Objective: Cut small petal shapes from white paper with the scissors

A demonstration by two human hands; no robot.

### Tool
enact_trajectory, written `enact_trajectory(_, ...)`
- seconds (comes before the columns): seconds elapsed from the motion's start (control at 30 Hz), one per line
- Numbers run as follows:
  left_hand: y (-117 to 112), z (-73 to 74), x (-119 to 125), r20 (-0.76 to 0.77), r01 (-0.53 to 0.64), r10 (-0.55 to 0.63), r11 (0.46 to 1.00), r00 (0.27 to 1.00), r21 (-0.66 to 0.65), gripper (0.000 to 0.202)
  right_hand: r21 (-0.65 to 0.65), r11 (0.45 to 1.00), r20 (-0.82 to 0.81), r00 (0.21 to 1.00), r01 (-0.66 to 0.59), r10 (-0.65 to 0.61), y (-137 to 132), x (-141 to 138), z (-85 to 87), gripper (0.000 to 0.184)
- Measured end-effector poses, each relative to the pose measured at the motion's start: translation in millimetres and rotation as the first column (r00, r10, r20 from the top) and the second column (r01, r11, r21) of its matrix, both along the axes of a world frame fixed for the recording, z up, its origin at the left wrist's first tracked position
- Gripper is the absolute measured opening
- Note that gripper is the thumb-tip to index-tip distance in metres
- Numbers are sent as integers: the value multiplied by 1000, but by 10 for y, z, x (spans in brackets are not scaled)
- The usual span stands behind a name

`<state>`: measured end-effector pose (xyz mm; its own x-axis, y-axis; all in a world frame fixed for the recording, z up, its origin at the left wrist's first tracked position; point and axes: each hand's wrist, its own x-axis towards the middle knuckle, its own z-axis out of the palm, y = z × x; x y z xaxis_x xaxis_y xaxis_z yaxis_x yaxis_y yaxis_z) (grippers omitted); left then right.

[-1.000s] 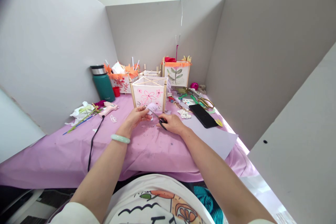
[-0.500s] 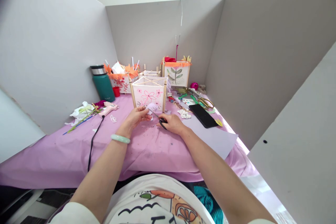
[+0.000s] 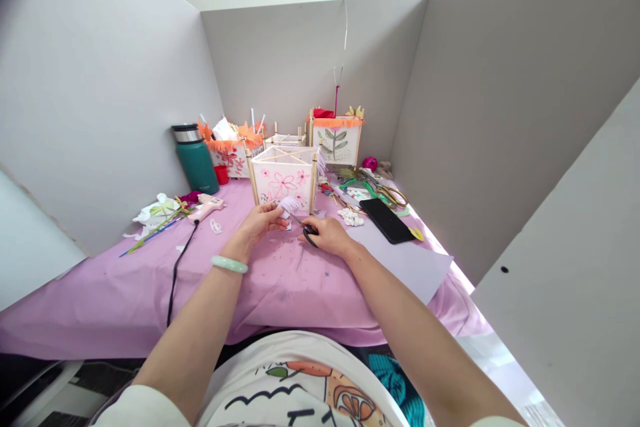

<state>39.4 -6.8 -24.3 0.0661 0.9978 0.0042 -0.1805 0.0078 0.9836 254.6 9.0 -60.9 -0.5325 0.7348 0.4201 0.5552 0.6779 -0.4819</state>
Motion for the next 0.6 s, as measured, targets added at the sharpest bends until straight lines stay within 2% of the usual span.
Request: enact_trajectory(0.6,19,-27,-16,6,-16,16,1000,1000,2,20,-52,998,-32,999,-23,21,-9,-3,12,30)
